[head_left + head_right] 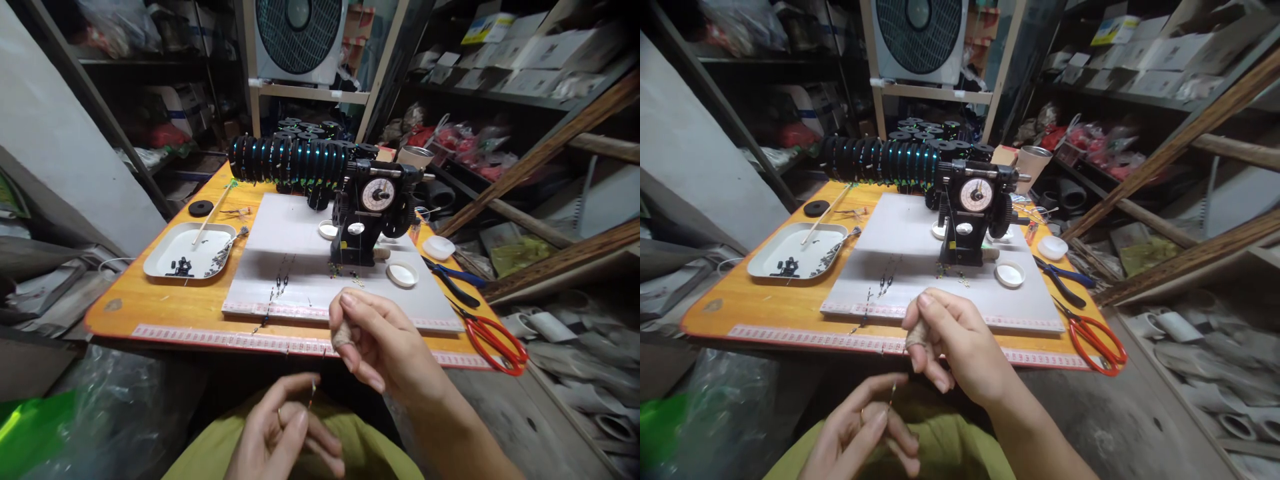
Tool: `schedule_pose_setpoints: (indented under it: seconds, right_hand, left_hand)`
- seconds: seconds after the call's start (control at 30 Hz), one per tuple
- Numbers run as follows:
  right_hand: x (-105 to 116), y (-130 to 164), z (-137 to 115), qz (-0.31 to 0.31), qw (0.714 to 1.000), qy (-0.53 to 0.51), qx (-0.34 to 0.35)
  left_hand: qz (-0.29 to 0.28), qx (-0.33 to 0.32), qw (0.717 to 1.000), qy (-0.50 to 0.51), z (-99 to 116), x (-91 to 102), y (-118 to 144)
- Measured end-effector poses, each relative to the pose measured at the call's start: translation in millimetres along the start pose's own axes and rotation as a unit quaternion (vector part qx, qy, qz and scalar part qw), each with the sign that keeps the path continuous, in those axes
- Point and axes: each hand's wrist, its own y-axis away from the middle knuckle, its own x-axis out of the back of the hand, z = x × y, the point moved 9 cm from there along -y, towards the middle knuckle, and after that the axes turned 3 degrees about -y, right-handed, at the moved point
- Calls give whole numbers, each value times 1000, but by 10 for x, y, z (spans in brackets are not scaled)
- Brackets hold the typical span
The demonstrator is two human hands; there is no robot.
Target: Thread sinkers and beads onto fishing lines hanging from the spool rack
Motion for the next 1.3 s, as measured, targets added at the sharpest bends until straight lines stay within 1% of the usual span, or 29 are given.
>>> schedule_pose_setpoints:
  seconds: [0.07,0.1,0.13,0.2,0.23,0.3,0.33,0.37,0.4,0.43,0.5,0.53,0.63,0.7,0.73,0.83,0.93,1.1,1.17,1.3]
  right_hand:
    - [-88,70,-75,-21,999,48,0]
    - [-132,100,-113,-29,997,77,1]
    - [-172,125,-148,-35,994,105,2]
    - [-243,156,-210,-45,988,150,4]
    - [-274,161,-236,-50,986,161,5]
    - [-317,157,-275,-57,983,173,6]
    - [-329,151,-291,-60,983,175,6]
    - [-338,144,-304,-63,982,176,8]
    - [-340,135,-314,-64,983,174,9]
    - [-341,126,-321,-67,983,170,11]
    - [-331,104,-317,-72,987,146,10]
    - [-317,90,-306,-71,990,124,7]
    - [-259,35,-252,-57,997,54,0]
    - [-232,-1,-200,-48,999,23,-3]
    - [-224,-16,-168,-45,999,13,-7]
    - [-205,-49,-70,-37,999,-19,-28]
    - [-160,-71,-28,-25,998,-39,-37]
    - [-76,-99,-2,-17,998,-51,-43]
    - [-65,-108,13,-20,997,-52,-46]
    - [-61,-121,42,-22,997,-50,-48]
  left_hand:
    - [19,-69,994,-85,177,5,-25]
    - [32,-106,985,-131,282,-4,-30]
    - [48,-146,972,-176,401,-19,-27]
    - [89,-238,933,-255,680,-63,4]
    - [105,-286,910,-280,823,-98,28]
    - [115,-365,872,-305,1065,-186,57]
    - [111,-389,861,-309,1155,-226,49]
    - [103,-399,859,-305,1221,-257,21]
    - [90,-394,868,-288,1261,-276,-27]
    - [74,-378,885,-260,1277,-288,-86]
    - [35,-335,922,-191,1259,-317,-187]
    - [12,-313,935,-165,1230,-346,-217]
    - [-41,-238,964,-109,1073,-401,-240]
    - [-74,-175,981,-39,919,-417,-222]
    - [-87,-148,985,1,848,-421,-205]
    - [-104,-102,985,90,677,-411,-151]
    - [-112,-68,983,131,496,-397,-117]
    - [-126,23,969,211,161,-398,-72]
    - [-130,44,966,221,92,-401,-53]
    - [-133,59,963,225,40,-395,-25]
